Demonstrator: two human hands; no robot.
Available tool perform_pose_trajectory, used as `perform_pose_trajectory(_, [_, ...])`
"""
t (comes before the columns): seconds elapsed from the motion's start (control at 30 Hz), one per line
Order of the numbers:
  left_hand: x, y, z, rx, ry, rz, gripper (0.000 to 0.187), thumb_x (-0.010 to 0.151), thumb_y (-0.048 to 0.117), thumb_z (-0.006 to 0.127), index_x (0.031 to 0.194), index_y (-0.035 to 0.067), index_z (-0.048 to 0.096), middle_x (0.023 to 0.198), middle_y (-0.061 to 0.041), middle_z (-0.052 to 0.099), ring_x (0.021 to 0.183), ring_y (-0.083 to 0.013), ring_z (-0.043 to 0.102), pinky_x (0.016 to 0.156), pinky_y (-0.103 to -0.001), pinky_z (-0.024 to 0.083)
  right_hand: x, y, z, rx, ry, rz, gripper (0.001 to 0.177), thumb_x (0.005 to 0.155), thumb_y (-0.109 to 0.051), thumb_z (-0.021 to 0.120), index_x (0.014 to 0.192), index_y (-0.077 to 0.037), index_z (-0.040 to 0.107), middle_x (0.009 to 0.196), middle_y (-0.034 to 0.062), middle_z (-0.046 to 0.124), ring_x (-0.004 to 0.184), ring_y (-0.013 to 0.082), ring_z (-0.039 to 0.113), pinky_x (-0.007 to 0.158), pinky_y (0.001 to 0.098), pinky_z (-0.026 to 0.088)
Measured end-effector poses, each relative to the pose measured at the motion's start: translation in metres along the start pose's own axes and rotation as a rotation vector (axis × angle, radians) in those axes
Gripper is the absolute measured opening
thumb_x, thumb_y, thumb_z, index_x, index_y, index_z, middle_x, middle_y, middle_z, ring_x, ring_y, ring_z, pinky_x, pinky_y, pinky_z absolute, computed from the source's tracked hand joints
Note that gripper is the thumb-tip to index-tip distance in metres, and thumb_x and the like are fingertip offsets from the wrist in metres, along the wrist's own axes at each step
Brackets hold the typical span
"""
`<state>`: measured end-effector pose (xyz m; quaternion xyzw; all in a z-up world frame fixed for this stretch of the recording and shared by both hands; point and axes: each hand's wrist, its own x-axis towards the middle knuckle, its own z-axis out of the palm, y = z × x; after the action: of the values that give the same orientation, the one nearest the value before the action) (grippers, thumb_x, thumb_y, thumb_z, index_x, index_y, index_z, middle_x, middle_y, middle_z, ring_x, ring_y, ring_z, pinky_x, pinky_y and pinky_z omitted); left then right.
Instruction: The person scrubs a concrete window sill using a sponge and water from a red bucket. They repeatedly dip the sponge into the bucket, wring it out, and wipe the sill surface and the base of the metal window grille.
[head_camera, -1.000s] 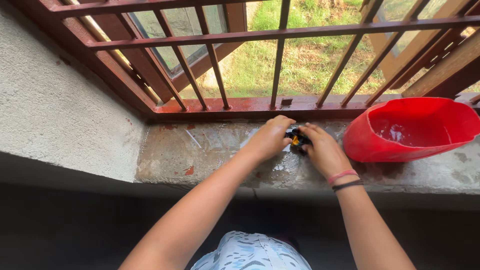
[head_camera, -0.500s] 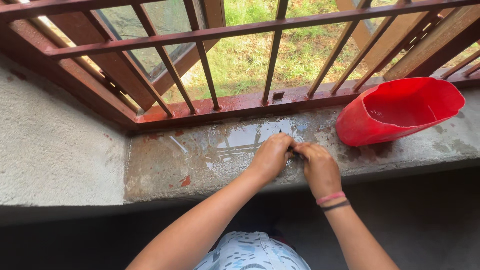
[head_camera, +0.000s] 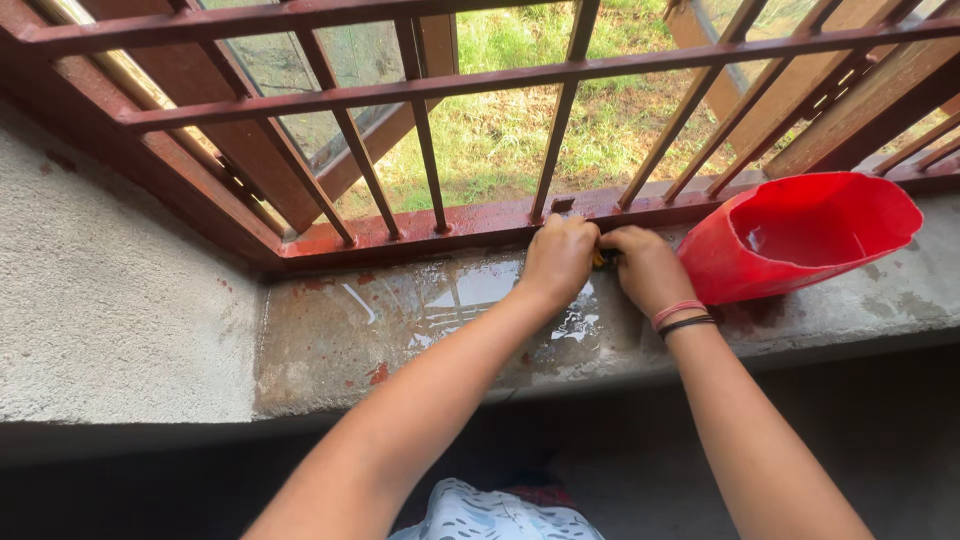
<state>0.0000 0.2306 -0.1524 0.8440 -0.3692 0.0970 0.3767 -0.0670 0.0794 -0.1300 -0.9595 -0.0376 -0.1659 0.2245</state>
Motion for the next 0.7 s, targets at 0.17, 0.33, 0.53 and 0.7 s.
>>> perform_pose_trajectory(0.17, [-0.021,-0.006,0.018,-0.073,-0.043,-0.019,0.019,0.087,0.004,0.061,0.105,0.007,0.068,0.106,-0.015,0.069,0.104,-0.038,0.062,0.089,-0.049,0.052,-0.024,0.016,0.009,0.011,0.043,0.017,0.035,0.08,0.008,0.064,0.109,-0.005,0.076,0.116,0.0156,0.072,0.112,0.0363,0.065,0.099,0.0439,0.051])
perform_pose_trajectory(0.33, [-0.044,0.001,0.021,-0.111,-0.031,-0.011,0.041,0.079,0.008,0.066,0.119,-0.003,0.063,0.103,-0.021,0.068,0.102,-0.0409,0.062,0.09,-0.051,0.051,-0.053,-0.011,0.009,-0.025,0.07,0.119,0.034,0.083,0.007,0.062,0.107,-0.01,0.078,0.115,0.0107,0.074,0.111,0.032,0.068,0.1,0.0426,0.053])
perform_pose_trajectory(0.53, [-0.085,0.003,-0.009,-0.173,-0.133,0.052,0.021,0.082,0.009,0.067,0.101,0.001,0.069,0.101,-0.02,0.07,0.104,-0.0404,0.063,0.095,-0.05,0.051,-0.101,-0.082,0.006,-0.092,0.081,0.292,0.033,0.084,0.005,0.061,0.107,-0.013,0.078,0.114,0.0057,0.075,0.107,0.0287,0.069,0.089,0.0417,0.055])
perform_pose_trajectory(0.7, [-0.12,0.001,-0.062,-0.165,-0.226,-0.083,0.019,0.08,0.009,0.067,0.097,0.002,0.073,0.096,-0.018,0.071,0.102,-0.0385,0.064,0.093,-0.048,0.051,-0.114,-0.137,0.015,-0.114,0.089,0.258,0.034,0.08,0.003,0.062,0.106,-0.013,0.077,0.111,0.0046,0.076,0.103,0.0283,0.07,0.084,0.0417,0.056])
